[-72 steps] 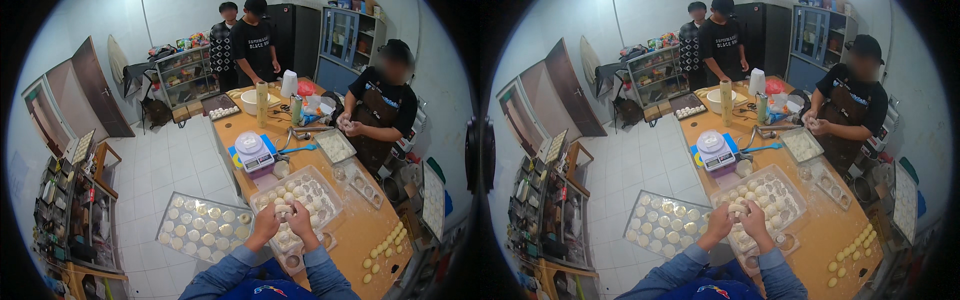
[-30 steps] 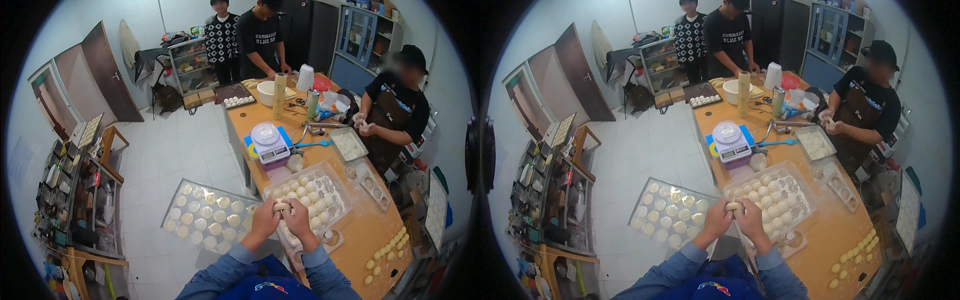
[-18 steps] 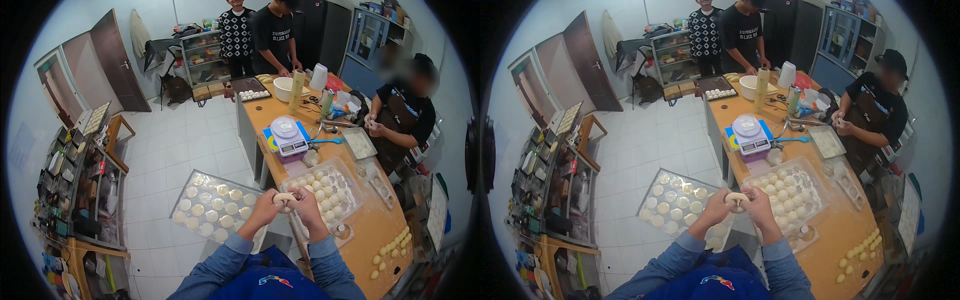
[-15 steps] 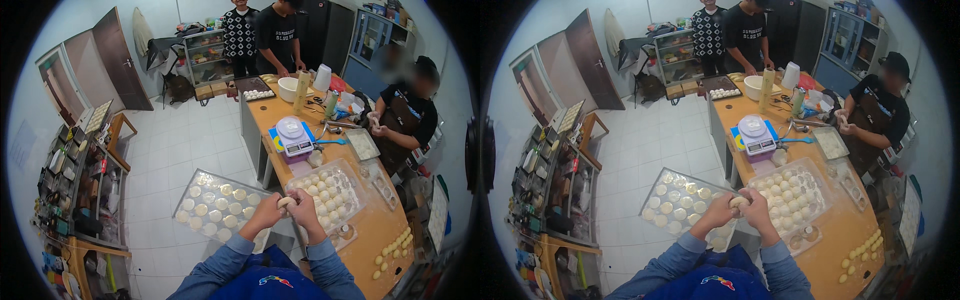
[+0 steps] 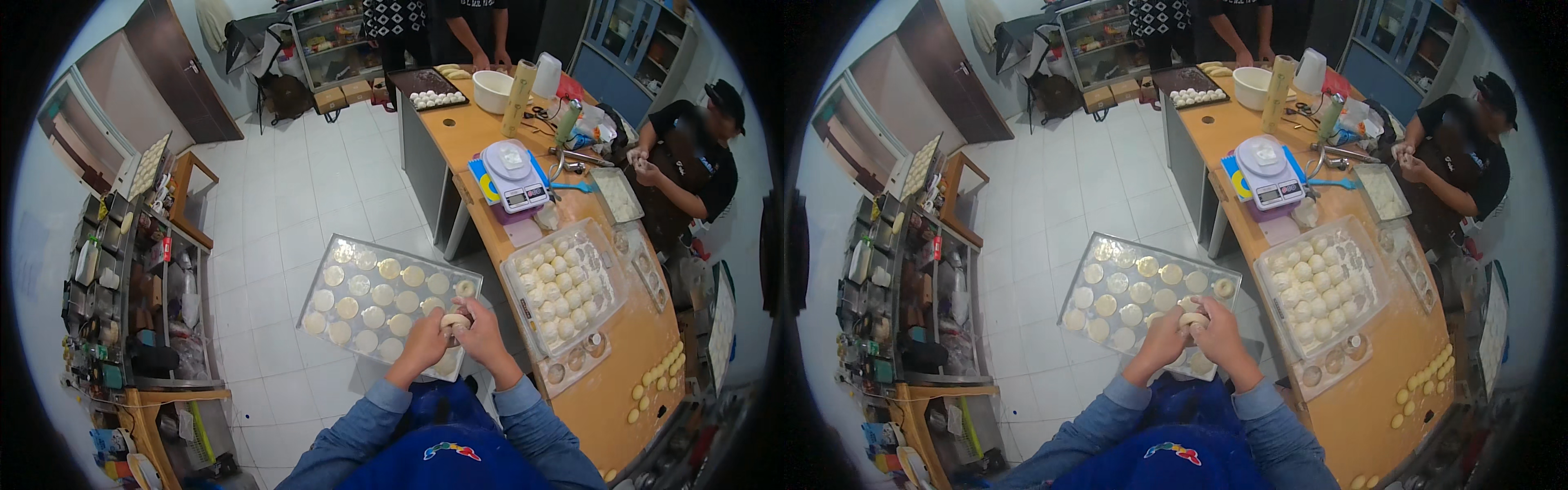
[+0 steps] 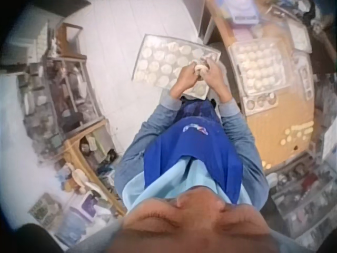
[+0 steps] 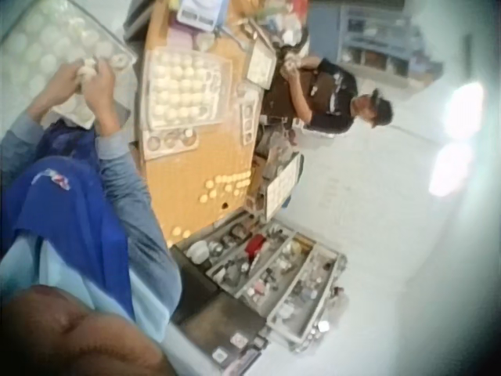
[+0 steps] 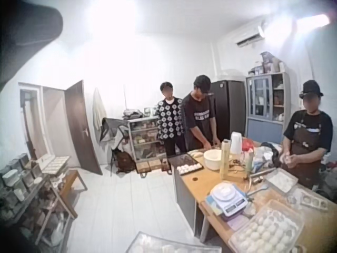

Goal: The person picks up a tray of shaped dough and carries it through a kitchen, then uses a round cutter to shape portions of dough from a large container, placing the finished rings onto a second tray.

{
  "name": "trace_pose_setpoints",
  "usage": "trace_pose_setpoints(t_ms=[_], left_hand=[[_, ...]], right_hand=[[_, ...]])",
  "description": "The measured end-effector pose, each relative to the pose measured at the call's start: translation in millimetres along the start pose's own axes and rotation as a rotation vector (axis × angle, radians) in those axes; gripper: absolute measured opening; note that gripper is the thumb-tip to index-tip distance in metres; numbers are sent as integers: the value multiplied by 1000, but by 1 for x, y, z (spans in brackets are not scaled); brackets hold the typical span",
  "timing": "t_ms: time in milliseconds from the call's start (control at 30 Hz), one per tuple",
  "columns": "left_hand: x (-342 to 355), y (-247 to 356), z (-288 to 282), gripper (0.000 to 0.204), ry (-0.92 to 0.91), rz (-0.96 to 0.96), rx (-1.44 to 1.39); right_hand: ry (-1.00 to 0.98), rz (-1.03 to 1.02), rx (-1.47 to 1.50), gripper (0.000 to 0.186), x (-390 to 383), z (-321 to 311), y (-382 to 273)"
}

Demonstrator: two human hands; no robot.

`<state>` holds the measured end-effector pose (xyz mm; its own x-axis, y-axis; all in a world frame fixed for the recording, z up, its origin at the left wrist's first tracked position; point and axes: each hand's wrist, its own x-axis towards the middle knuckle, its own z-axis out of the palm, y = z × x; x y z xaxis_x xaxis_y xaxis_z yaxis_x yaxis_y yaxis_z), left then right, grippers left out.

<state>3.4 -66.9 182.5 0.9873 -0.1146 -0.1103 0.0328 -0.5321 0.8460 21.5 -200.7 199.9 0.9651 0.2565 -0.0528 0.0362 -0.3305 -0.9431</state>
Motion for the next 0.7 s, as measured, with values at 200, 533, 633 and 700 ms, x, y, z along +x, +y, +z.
trace_pose_setpoints(t_ms=[200, 533, 633, 700], left_hand=[[-11, -37, 3, 17, 168, -141, -311], [-24, -97, 28, 24, 5, -399, -334], [-14, -115, 40, 27, -36, -375, -277], [-6, -134, 52, 29, -82, -400, -253]], right_hand=[[42, 14, -89, 42, -4, 44, 32], [101, 268, 6, 30, -11, 76, 85], [109, 361, -8, 29, -8, 72, 103], [86, 441, -7, 30, -4, 68, 118]])
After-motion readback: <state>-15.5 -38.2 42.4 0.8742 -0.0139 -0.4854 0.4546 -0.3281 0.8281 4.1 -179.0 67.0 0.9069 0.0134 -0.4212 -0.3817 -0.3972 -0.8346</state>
